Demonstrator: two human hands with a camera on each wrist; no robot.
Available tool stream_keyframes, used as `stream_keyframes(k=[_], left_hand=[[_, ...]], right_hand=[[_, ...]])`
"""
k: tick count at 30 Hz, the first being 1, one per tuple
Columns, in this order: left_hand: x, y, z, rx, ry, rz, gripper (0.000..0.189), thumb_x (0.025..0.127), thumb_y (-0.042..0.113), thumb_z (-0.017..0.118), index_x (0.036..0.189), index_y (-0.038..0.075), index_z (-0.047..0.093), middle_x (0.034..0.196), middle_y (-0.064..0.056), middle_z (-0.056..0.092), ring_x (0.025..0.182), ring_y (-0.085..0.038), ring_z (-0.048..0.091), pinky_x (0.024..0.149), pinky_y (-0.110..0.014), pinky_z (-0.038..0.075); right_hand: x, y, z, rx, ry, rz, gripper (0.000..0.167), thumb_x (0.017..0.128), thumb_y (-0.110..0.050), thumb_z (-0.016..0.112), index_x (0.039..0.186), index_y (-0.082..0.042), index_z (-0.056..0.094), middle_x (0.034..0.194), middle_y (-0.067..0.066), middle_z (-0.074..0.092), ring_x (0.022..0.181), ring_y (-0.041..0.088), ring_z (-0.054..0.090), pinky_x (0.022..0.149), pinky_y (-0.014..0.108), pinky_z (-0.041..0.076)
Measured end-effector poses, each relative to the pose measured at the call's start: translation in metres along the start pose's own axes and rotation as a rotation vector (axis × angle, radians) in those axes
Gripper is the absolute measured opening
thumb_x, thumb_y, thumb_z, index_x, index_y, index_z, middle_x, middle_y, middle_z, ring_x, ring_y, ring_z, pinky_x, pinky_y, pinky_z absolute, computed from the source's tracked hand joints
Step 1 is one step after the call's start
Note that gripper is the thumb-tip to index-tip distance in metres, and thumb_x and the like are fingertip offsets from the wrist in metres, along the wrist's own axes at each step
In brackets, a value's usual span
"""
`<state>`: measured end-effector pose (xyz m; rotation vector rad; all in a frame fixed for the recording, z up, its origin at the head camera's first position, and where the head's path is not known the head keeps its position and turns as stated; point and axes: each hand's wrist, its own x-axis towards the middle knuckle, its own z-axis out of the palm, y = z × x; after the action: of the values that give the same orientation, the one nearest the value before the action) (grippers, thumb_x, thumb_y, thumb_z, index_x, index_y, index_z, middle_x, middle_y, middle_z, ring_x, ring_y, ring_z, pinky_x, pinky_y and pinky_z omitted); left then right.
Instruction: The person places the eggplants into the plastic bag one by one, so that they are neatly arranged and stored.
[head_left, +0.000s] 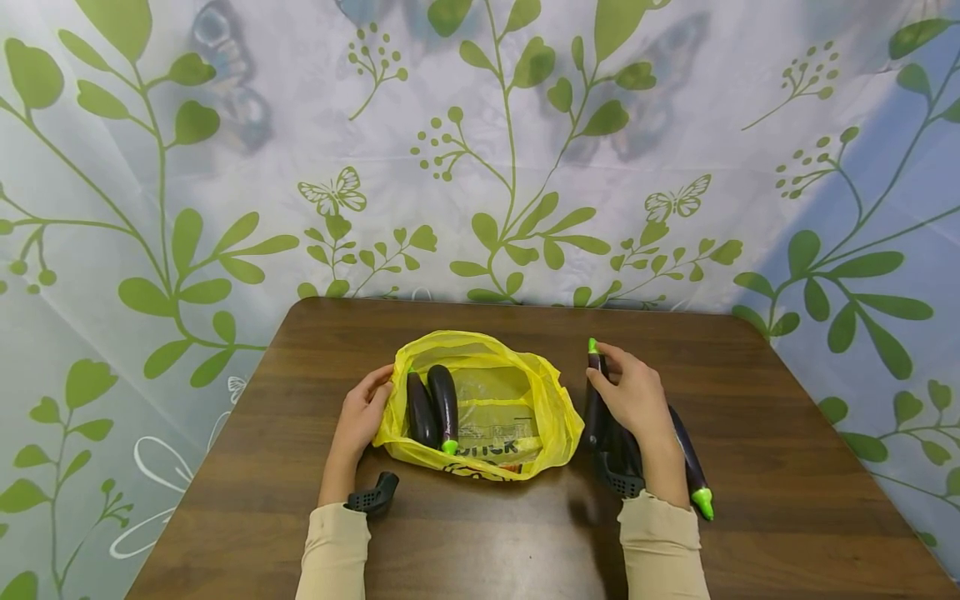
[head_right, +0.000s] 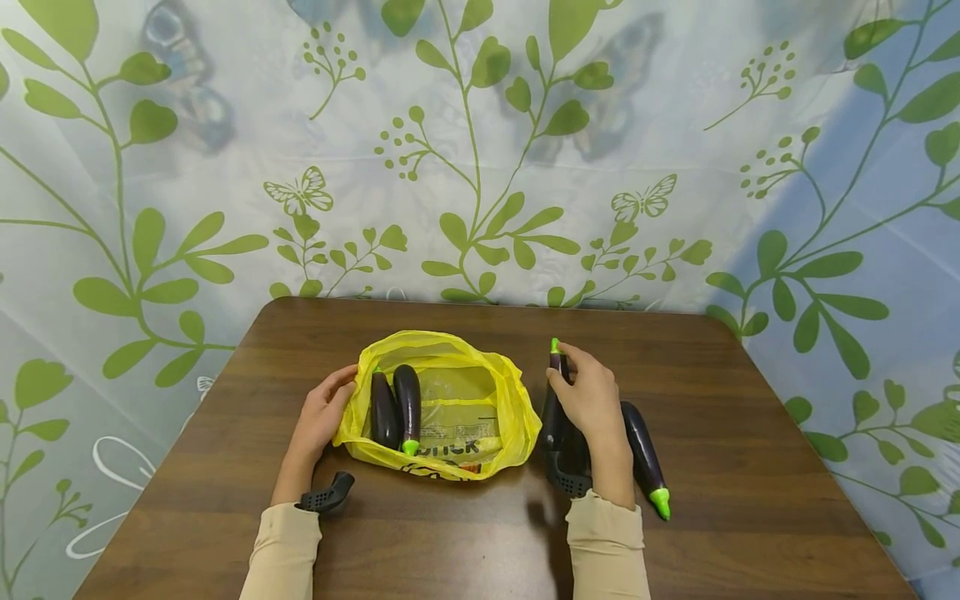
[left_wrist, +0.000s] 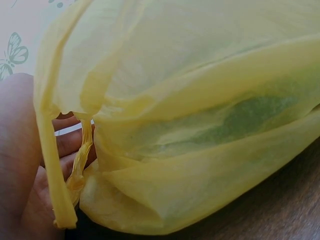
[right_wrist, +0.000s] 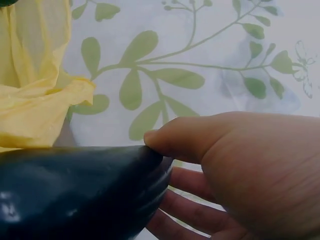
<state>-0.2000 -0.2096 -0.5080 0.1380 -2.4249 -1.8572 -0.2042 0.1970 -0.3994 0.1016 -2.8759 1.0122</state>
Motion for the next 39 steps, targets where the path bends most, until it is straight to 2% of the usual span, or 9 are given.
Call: stream_keyframes(k=[10,19,32,39], left_hand=[[-0.002,0.002,0.001,0.025,0.005,0.021,0.039,0.109,0.023,0.051,0.147,0.015,0.057,0.145,-0.011,0.061,0.127,-0.027,0.059,0.101,-0.038,0.048],[-0.001,0.001,0.0,0.018,0.001,0.011,0.04,0.109,0.023,0.051,0.148,0.015,0.057,0.147,-0.012,0.059,0.13,-0.029,0.058,0.106,-0.048,0.046],[-0.001,0.002,0.0,0.012,-0.006,0.0,0.041,0.109,0.026,0.05,0.149,0.016,0.056,0.148,-0.012,0.058,0.131,-0.028,0.057,0.108,-0.047,0.045],[0.0,0.001,0.0,0.01,-0.007,-0.005,0.041,0.109,0.025,0.051,0.148,0.016,0.056,0.148,-0.012,0.058,0.132,-0.029,0.057,0.108,-0.048,0.044]], right_hand=[[-0.003,-0.007,-0.001,0.058,0.046,-0.066,0.053,0.102,-0.022,0.064,0.151,-0.007,0.051,0.136,0.028,0.063,0.116,0.042,0.068,0.085,0.052,0.059],[-0.006,-0.012,-0.005,0.078,0.071,-0.091,0.052,0.103,-0.022,0.064,0.151,-0.008,0.052,0.137,0.026,0.062,0.113,0.042,0.069,0.083,0.052,0.06],[-0.011,-0.025,-0.007,0.088,0.084,-0.133,0.051,0.101,-0.019,0.066,0.15,-0.008,0.053,0.134,0.023,0.064,0.109,0.041,0.071,0.079,0.05,0.061],[-0.013,-0.031,-0.006,0.077,0.09,-0.189,0.051,0.1,-0.016,0.068,0.148,-0.006,0.055,0.133,0.023,0.065,0.108,0.04,0.071,0.081,0.05,0.061]])
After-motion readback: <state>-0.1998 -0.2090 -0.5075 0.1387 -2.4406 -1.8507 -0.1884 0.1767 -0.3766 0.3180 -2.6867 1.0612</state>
